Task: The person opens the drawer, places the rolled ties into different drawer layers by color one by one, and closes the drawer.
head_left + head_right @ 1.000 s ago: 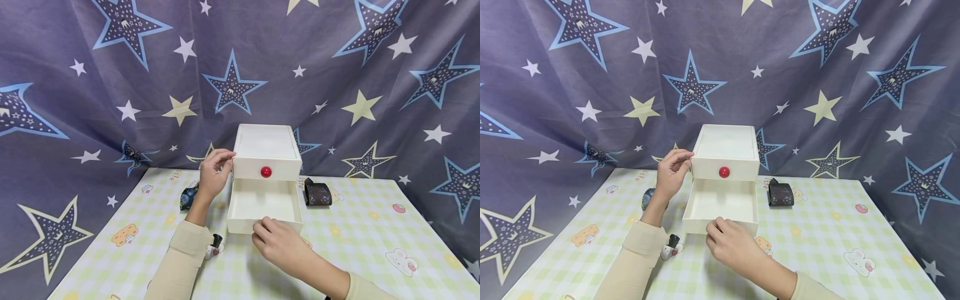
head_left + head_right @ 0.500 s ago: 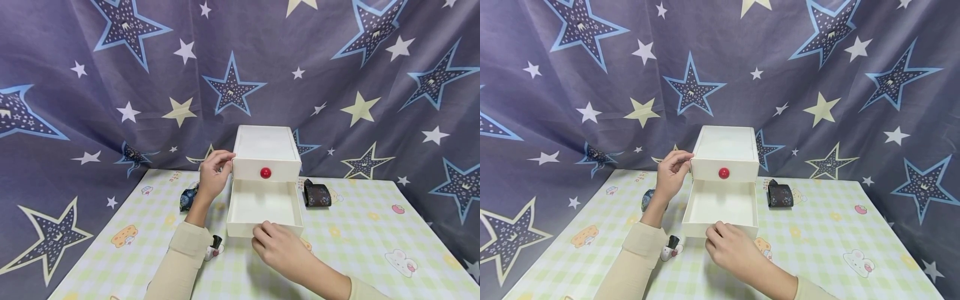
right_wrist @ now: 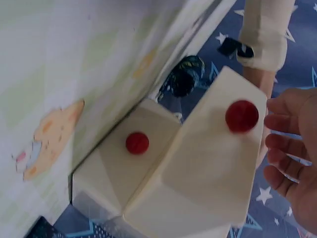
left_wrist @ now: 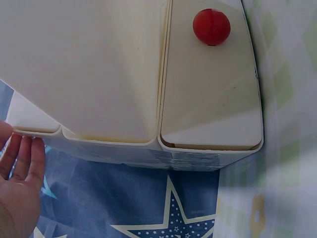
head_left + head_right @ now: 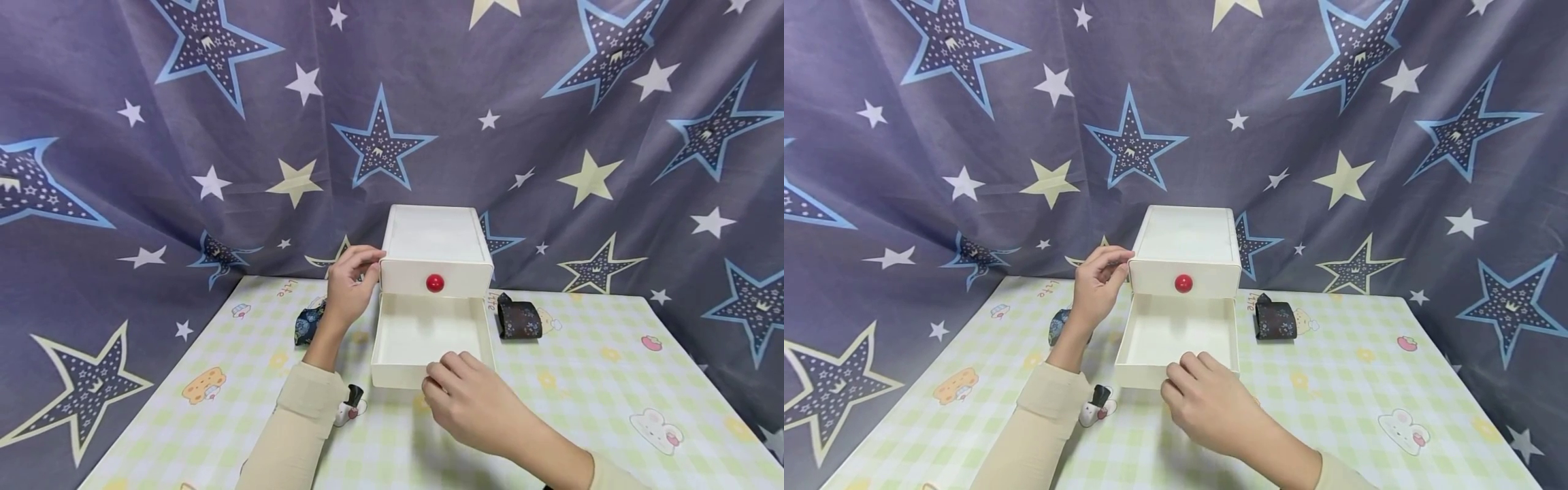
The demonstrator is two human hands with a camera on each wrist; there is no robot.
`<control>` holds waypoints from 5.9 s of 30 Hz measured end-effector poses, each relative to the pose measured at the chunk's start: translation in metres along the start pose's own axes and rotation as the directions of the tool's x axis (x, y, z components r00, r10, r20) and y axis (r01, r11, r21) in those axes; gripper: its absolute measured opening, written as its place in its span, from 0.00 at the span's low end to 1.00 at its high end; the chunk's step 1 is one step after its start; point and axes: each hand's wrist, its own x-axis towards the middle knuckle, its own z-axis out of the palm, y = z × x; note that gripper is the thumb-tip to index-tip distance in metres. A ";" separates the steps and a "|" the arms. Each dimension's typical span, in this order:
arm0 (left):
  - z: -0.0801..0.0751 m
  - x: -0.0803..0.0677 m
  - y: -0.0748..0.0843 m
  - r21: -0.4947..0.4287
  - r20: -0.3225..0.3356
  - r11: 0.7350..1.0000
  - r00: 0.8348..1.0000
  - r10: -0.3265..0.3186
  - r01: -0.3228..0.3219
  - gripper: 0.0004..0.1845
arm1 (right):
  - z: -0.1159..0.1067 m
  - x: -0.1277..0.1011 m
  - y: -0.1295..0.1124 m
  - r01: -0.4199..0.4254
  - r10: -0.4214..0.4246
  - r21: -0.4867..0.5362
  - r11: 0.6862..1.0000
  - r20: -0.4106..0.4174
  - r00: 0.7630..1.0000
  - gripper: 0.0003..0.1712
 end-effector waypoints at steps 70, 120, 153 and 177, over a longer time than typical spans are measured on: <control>0.000 0.001 0.000 0.005 -0.001 1.000 1.000 0.003 -0.003 0.10 | 0.078 -0.098 0.155 -0.577 0.538 -0.115 0.808 0.544 0.645 0.34; -0.001 0.001 0.004 0.020 -0.003 1.000 1.000 -0.022 0.022 0.10 | 0.096 -0.101 0.181 -0.514 0.532 -0.221 0.829 0.594 0.603 0.37; 0.001 0.000 0.004 0.014 -0.007 1.000 1.000 -0.018 0.018 0.10 | 0.024 -0.065 0.183 -0.459 0.500 -0.212 0.863 0.501 0.707 0.38; 0.001 0.000 -0.008 0.005 -0.010 1.000 1.000 -0.005 0.005 0.10 | -0.028 -0.033 0.150 -0.433 0.456 -0.145 0.890 0.334 0.825 0.35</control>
